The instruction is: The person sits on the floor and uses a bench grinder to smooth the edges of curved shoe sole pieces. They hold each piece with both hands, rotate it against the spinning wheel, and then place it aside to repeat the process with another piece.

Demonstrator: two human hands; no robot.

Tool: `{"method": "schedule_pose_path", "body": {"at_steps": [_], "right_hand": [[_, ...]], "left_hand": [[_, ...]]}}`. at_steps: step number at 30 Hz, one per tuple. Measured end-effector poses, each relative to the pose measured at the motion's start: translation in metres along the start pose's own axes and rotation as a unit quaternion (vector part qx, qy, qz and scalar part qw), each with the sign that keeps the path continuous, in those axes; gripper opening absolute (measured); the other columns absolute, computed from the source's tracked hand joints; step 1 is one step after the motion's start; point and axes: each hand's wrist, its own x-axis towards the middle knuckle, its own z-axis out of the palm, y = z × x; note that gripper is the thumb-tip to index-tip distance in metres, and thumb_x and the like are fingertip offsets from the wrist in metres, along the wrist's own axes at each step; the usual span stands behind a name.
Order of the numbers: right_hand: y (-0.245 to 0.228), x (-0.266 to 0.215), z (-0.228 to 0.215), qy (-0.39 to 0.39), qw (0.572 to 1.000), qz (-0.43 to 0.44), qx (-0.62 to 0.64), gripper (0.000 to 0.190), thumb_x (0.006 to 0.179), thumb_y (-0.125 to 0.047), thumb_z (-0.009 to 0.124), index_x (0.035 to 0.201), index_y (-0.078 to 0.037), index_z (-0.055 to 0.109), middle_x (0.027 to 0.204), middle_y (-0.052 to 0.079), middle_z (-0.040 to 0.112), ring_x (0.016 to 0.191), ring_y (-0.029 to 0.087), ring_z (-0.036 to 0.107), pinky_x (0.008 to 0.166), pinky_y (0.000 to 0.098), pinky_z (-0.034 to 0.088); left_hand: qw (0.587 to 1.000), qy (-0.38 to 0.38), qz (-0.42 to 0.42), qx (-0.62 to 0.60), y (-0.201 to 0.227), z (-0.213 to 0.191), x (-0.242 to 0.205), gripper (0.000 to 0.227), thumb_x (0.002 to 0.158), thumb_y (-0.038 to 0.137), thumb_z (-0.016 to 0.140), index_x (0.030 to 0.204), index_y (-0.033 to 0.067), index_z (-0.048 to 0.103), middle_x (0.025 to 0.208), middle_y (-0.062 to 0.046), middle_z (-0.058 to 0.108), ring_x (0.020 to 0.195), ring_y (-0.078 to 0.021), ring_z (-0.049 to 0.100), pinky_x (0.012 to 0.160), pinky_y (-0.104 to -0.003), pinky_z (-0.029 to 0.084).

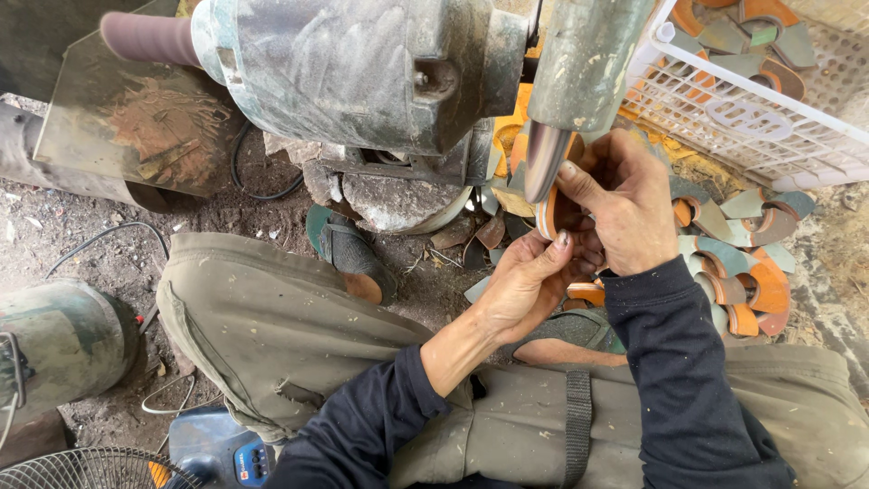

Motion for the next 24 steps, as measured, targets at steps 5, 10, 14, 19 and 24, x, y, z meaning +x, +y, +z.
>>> {"method": "schedule_pose_path", "body": {"at_steps": [5,10,14,19,24], "right_hand": [[-0.001,-0.003,-0.001,-0.005,1.000,0.008,-0.026,0.023,0.097,-0.014,0.076,0.110,-0.001,0.063,0.091,-0.001,0.064,0.080,0.006,0.059,0.070,0.0222,0.049],[-0.003,-0.007,-0.001,-0.027,1.000,0.002,-0.012,0.031,0.094,-0.017,0.076,0.118,-0.003,0.063,0.096,-0.001,0.065,0.085,0.005,0.059,0.075,0.0212,0.050],[-0.001,-0.007,-0.002,-0.028,0.999,0.021,-0.014,0.030,0.094,-0.017,0.078,0.111,0.000,0.061,0.094,-0.001,0.060,0.085,0.008,0.056,0.075,0.0229,0.049],[0.002,-0.010,-0.007,-0.043,0.998,0.004,-0.044,0.032,0.093,-0.017,0.078,0.114,0.000,0.060,0.093,0.001,0.059,0.085,0.010,0.055,0.076,0.0238,0.048],[0.003,-0.011,-0.007,-0.053,0.998,0.016,-0.027,0.031,0.092,-0.017,0.077,0.112,0.000,0.059,0.095,0.001,0.060,0.086,0.010,0.057,0.076,0.0241,0.050]], "left_hand": [[1.000,-0.004,0.000,-0.006,-0.004,-0.003,-0.003,0.033,0.109,0.027,0.065,0.129,0.0015,0.061,0.116,-0.007,0.067,0.109,-0.0193,0.062,0.103,-0.038,0.049],[1.000,-0.011,-0.010,-0.011,-0.006,-0.005,-0.005,0.030,0.108,0.027,0.066,0.124,0.0011,0.062,0.117,-0.008,0.067,0.111,-0.0199,0.063,0.105,-0.039,0.049],[1.000,-0.010,-0.012,-0.015,-0.008,-0.006,-0.007,0.030,0.107,0.026,0.067,0.124,0.0022,0.062,0.116,-0.008,0.067,0.111,-0.0202,0.063,0.106,-0.039,0.049],[1.000,-0.017,-0.013,-0.007,-0.010,-0.006,-0.010,0.029,0.108,0.025,0.068,0.124,0.0020,0.062,0.117,-0.008,0.067,0.112,-0.0206,0.063,0.107,-0.040,0.049],[1.000,-0.008,-0.019,0.000,-0.012,-0.008,-0.012,0.031,0.105,0.026,0.068,0.126,0.0039,0.062,0.118,-0.007,0.066,0.112,-0.0189,0.062,0.108,-0.038,0.048]]}}
